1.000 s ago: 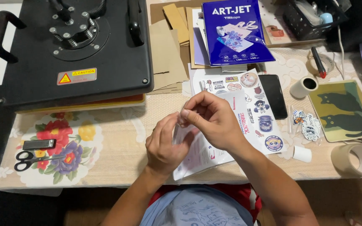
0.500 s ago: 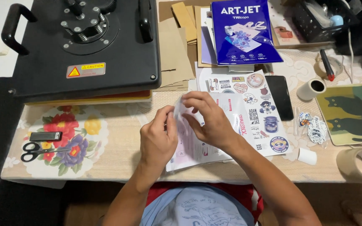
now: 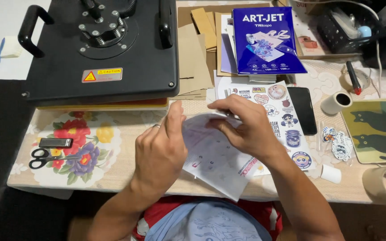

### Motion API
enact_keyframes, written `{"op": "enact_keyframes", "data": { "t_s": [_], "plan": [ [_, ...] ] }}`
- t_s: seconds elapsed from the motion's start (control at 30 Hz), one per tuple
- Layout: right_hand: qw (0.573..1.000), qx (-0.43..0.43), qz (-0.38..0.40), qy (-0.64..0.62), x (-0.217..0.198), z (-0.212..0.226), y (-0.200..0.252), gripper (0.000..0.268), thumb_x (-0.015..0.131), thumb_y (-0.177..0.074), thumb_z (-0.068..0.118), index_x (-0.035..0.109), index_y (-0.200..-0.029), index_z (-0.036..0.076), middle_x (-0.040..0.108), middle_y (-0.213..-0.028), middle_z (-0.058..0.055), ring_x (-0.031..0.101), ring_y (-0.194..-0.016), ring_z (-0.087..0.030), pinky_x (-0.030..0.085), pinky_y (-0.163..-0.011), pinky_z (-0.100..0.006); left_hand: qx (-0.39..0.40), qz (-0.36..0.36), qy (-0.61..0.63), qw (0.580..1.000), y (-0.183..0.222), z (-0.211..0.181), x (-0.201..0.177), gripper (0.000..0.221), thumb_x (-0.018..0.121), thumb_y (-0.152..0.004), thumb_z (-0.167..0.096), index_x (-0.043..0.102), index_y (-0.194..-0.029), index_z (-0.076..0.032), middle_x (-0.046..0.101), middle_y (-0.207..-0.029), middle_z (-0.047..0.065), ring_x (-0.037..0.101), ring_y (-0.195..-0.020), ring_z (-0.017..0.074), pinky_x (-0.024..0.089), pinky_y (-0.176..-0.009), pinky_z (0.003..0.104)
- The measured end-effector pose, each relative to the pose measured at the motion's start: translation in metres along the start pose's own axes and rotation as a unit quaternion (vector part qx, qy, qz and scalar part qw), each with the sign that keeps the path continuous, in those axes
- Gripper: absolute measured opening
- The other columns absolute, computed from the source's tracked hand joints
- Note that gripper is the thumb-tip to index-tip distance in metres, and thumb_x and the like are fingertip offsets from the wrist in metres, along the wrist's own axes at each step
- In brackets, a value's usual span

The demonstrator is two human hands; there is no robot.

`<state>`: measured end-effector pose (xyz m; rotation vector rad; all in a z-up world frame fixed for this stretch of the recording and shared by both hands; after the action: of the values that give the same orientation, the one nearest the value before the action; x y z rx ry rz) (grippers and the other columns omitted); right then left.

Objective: The person holds up a sheet of printed stickers, places it onto a plastic sleeve containing a booklet, and then slides the sheet inside the sleeve.

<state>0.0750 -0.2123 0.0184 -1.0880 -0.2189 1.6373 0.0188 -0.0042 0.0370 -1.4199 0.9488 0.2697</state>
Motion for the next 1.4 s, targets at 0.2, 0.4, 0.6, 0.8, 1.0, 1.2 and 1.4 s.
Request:
{"op": "enact_keyframes", "data": {
  "t_s": [0.2, 0.4, 0.6, 0.8, 1.0, 1.2, 1.4],
  "plan": [
    [0.996, -0.005, -0.045, 0.081, -0.055, 0.091, 0.001, 0.035, 0.095, -0.096, 0.013, 0.073, -0.121, 0.003, 0.081, -0.104, -0.012, 0.076, -0.085, -0.023, 0.059, -0.081, -0.034, 0.209, -0.07, -0.1, 0.97, -0.056, -0.033, -0.082, 0.029, 0.047, -0.121, -0.007, 0.072, -0.134, 0.0, 0.083, -0.113, 0.009, 0.085, -0.113, 0.0244, 0.063, -0.083, 0.035],
    [0.991, 0.072, -0.036, 0.108, -0.061, 0.087, 0.016, 0.047, 0.089, -0.095, 0.011, 0.07, -0.138, 0.003, 0.084, -0.128, -0.01, 0.085, -0.108, -0.024, 0.061, -0.093, -0.034, 0.399, -0.09, -0.26, 0.875, -0.115, -0.043, -0.124, 0.017, 0.046, -0.124, -0.012, 0.062, -0.128, -0.011, 0.058, -0.093, 0.001, 0.054, -0.079, 0.0145, 0.038, -0.069, 0.029],
    [0.975, 0.173, -0.086, -0.106, -0.056, 0.066, 0.024, 0.046, 0.09, -0.095, 0.004, 0.071, -0.136, 0.01, 0.083, -0.104, -0.006, 0.074, -0.082, -0.01, 0.061, -0.07, -0.021, 0.375, 0.034, -0.024, 0.926, -0.118, -0.011, -0.118, 0.05, 0.043, -0.131, -0.048, 0.059, -0.141, -0.002, 0.061, -0.097, 0.009, 0.059, -0.074, 0.0312, 0.047, -0.063, 0.046],
    [0.969, 0.182, -0.138, -0.096, -0.067, 0.059, 0.032, 0.044, 0.09, -0.093, 0.0, 0.073, -0.133, 0.007, 0.078, -0.129, -0.012, 0.079, -0.115, -0.021, 0.068, -0.098, -0.027, 0.318, 0.115, 0.055, 0.94, -0.066, 0.008, -0.049, 0.073, 0.095, -0.094, -0.043, 0.058, -0.142, -0.002, 0.071, -0.142, 0.022, 0.075, -0.109, 0.0385, 0.064, -0.078, 0.049],
    [0.961, 0.212, -0.13, -0.121, -0.074, 0.052, 0.037, 0.041, 0.088, -0.093, 0.003, 0.073, -0.131, 0.008, 0.077, -0.135, -0.013, 0.081, -0.122, -0.026, 0.073, -0.099, -0.031, 0.342, 0.014, 0.067, 0.937, -0.07, 0.006, -0.056, 0.02, 0.059, -0.111, 0.006, 0.074, -0.123, 0.0, 0.083, -0.125, 0.017, 0.084, -0.105, 0.0301, 0.058, -0.067, 0.039],
    [0.958, 0.217, -0.147, -0.115, -0.071, 0.052, 0.039, 0.04, 0.088, -0.094, 0.007, 0.073, -0.131, 0.005, 0.079, -0.127, -0.01, 0.078, -0.114, -0.019, 0.066, -0.1, -0.027, 0.343, -0.039, 0.156, 0.925, -0.068, -0.028, -0.054, 0.041, 0.084, -0.114, -0.035, 0.073, -0.115, 0.005, 0.076, -0.126, 0.025, 0.08, -0.112, 0.0395, 0.069, -0.099, 0.048],
    [0.96, 0.219, -0.145, -0.1, -0.074, 0.058, 0.043, 0.042, 0.09, -0.092, 0.004, 0.074, -0.131, 0.006, 0.079, -0.129, -0.011, 0.077, -0.121, -0.021, 0.065, -0.105, -0.029, 0.391, -0.132, -0.001, 0.911, -0.077, -0.038, -0.057, 0.037, 0.047, -0.12, -0.001, 0.084, -0.118, 0.005, 0.079, -0.136, 0.022, 0.083, -0.123, 0.0356, 0.07, -0.112, 0.045]
  ]
}}
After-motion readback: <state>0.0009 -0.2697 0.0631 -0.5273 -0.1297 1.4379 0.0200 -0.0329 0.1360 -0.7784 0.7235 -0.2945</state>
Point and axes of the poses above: each hand's wrist, its own y-axis away from the middle knuckle, its own x-axis out of the palm, z = x × y, the point moved 3 cm from there along -y, towards the middle knuckle
